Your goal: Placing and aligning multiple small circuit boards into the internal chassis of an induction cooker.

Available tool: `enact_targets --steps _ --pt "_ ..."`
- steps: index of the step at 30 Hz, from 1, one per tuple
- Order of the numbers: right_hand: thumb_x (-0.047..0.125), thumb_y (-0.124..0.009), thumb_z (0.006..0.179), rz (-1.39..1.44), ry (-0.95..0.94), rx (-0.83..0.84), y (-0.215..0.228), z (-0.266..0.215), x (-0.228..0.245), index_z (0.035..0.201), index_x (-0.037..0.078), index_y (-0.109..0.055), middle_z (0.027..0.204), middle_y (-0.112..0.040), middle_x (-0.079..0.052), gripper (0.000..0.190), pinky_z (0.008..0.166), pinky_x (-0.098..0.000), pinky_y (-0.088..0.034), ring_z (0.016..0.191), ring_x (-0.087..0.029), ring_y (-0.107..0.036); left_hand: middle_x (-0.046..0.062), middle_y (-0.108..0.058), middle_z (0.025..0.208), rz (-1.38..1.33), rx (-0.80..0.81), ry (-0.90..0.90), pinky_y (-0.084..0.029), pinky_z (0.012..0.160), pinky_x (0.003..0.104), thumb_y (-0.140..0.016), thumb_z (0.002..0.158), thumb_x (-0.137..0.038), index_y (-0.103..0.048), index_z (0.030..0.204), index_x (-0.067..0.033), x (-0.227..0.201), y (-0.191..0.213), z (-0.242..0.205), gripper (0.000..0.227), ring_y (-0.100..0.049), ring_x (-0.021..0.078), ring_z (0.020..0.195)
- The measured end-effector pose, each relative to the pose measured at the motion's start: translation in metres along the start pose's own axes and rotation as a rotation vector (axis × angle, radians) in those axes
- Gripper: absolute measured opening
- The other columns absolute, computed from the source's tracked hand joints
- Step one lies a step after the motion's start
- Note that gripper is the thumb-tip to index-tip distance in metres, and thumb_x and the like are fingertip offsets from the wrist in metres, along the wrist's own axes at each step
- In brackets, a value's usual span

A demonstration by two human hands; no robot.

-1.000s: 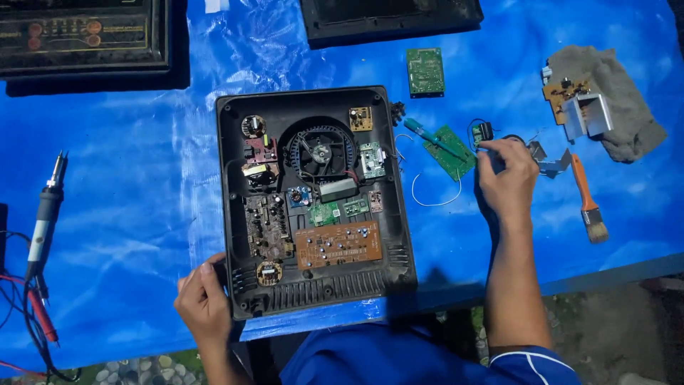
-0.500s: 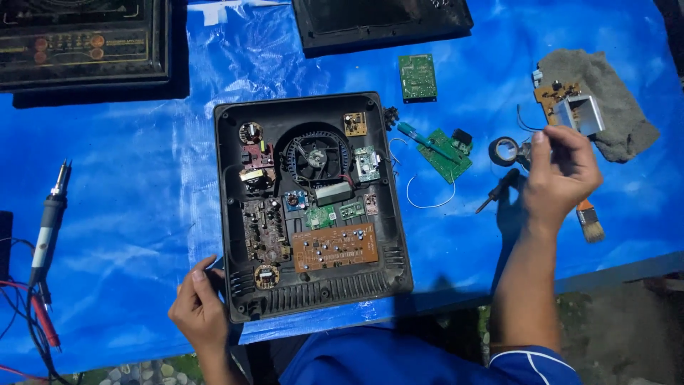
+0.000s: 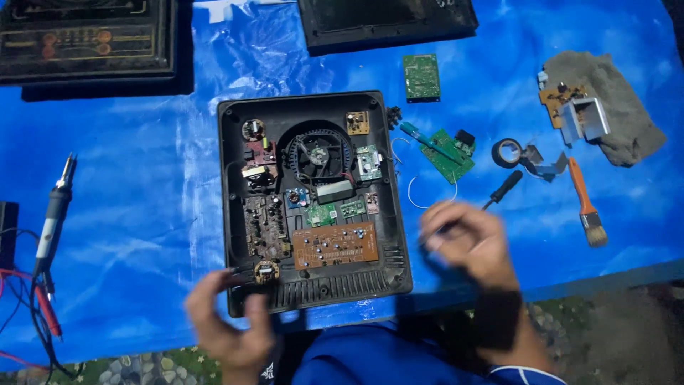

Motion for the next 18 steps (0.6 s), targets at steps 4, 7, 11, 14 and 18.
enact_targets --steps 4,7,11,14,18 --pt "0.008 -0.077 0.091 0.106 0.101 0.352 -0.075 -0.006 0.023 0.096 0.003 -0.071 0.090 -0.073 -0.012 0.009 0.080 -0.0336 -0.057 0.084 -0.024 -0.071 0.020 -0.063 0.130 -0.134 0.187 -0.153 -0.051 0.110 0.048 -0.063 0.098 -0.035 -0.051 0.136 -0.0010 -0.047 -0.036 -0.009 0.052 -0.062 0.0349 0.123" --pt "0.020 -0.079 0.090 0.123 -0.093 0.376 -0.099 -0.010 0.034 0.088 0.006 -0.076 0.085 -0.076 -0.009 0.014 0.077 -0.0321 -0.057 0.080 -0.021 -0.072 0.015 -0.070 0.120 -0.202 0.490 -0.251 -0.043 0.099 0.052 -0.052 0.105 -0.046 -0.061 0.125 -0.0050 -0.081 -0.073 -0.014 0.046 -0.068 0.0290 0.109" --pt "0.013 -0.080 0.087 -0.008 -0.047 0.362 -0.097 -0.009 0.024 0.087 0.005 -0.077 0.084 -0.078 -0.009 0.008 0.073 -0.0304 -0.060 0.078 -0.020 -0.076 0.015 -0.064 0.094 -0.306 0.522 -0.257 -0.043 0.080 0.045 -0.056 0.105 -0.017 -0.063 0.102 0.0008 -0.088 -0.074 -0.016 0.020 -0.058 0.0272 0.077" --pt "0.013 -0.079 0.087 -0.155 0.061 0.352 -0.095 -0.009 0.024 0.090 0.005 -0.078 0.087 -0.080 -0.010 0.009 0.074 -0.0306 -0.063 0.079 -0.021 -0.077 0.011 -0.059 0.079 -0.276 0.504 -0.237 -0.039 0.065 0.039 -0.055 0.104 -0.009 -0.062 0.096 0.0016 -0.082 -0.068 -0.017 0.015 -0.047 0.0238 0.061" --pt "0.011 -0.076 0.088 -0.264 0.111 0.337 -0.098 -0.009 0.032 0.091 0.004 -0.077 0.086 -0.079 -0.009 0.007 0.075 -0.0308 -0.060 0.079 -0.021 -0.076 0.010 -0.060 0.083 -0.204 0.501 -0.168 -0.039 0.057 0.036 -0.052 0.106 -0.013 -0.061 0.095 -0.0016 -0.071 -0.068 -0.019 0.018 -0.050 0.0250 0.061"
Point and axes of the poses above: each hand's wrist, its own z-axis towards the middle knuckle, its own y-axis out of the back of the hand, x = y × z, the point moved 9 cm from there along z, towards the middle knuckle
